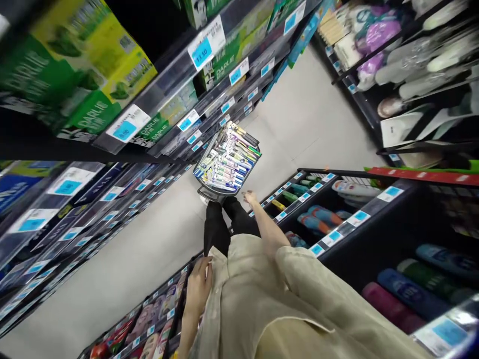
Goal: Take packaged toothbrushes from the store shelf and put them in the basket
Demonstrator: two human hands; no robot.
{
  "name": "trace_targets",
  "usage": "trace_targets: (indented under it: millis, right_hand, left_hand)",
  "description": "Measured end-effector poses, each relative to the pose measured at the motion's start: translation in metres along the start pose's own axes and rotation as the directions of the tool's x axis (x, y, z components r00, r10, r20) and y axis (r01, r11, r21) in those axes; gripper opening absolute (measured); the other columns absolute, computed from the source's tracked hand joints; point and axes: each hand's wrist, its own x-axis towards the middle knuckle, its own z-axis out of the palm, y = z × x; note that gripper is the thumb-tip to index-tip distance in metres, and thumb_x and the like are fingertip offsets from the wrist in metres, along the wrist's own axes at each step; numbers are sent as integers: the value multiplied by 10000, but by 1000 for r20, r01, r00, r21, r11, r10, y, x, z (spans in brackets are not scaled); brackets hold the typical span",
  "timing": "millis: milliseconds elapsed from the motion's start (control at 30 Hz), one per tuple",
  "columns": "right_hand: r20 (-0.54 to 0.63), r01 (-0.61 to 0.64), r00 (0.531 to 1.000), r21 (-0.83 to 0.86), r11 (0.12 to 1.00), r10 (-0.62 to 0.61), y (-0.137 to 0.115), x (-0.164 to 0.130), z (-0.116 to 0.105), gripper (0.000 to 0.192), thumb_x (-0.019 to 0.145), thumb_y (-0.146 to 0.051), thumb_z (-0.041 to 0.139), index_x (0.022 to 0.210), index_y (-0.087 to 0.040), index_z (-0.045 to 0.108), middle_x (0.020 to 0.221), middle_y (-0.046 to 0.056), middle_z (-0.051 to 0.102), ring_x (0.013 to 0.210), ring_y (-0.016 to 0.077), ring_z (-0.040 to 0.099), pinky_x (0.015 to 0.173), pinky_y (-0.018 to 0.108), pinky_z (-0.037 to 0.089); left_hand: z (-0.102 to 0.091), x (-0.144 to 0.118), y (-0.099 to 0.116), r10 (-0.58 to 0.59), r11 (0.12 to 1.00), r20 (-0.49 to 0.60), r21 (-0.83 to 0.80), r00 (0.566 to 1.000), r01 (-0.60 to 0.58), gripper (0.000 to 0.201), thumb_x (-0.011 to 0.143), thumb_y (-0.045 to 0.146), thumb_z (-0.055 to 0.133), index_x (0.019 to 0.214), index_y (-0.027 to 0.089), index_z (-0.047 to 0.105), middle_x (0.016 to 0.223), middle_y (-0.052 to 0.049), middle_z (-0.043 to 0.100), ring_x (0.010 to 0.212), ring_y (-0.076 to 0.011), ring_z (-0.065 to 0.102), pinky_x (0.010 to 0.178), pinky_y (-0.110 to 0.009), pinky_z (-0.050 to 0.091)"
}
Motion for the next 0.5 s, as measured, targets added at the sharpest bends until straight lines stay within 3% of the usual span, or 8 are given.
trace_targets:
  millis: [233, 367, 500]
  right_hand:
    - [-6, 25, 1000, 2, 1000, -25, 33, 81, 21, 494, 860, -208, 760, 1317, -187, 576, 1201, 110, 724, 1000, 193, 671, 796, 291, 590]
    - [1, 61, 998, -6, 998, -61, 46, 127, 36, 553, 826, -268, 794, 1316, -181, 554, 1336, 133, 665, 1056, 198, 660, 814, 280, 567]
    - [5, 83, 997, -19, 996, -83, 60, 165, 53, 623, 815, -310, 810, 1340, -162, 511, 1344, 128, 658, 1057, 188, 643, 821, 275, 544]
  left_hand:
    - [44, 18, -38, -117, 983, 119, -128, 986, 132, 340, 1030, 365, 448, 1134, 231, 743, 1152, -124, 772, 1050, -280, 757, 907, -427, 636]
    - [65, 21, -55, -273, 929, 136, -219, 952, 298, 336, 1005, 454, 512, 1088, 254, 768, 1140, -110, 792, 959, -274, 779, 773, -365, 659]
    - [84, 22, -67, -383, 883, 148, -230, 912, 409, 375, 980, 535, 540, 1032, 253, 782, 1088, -99, 811, 952, -285, 782, 802, -392, 657]
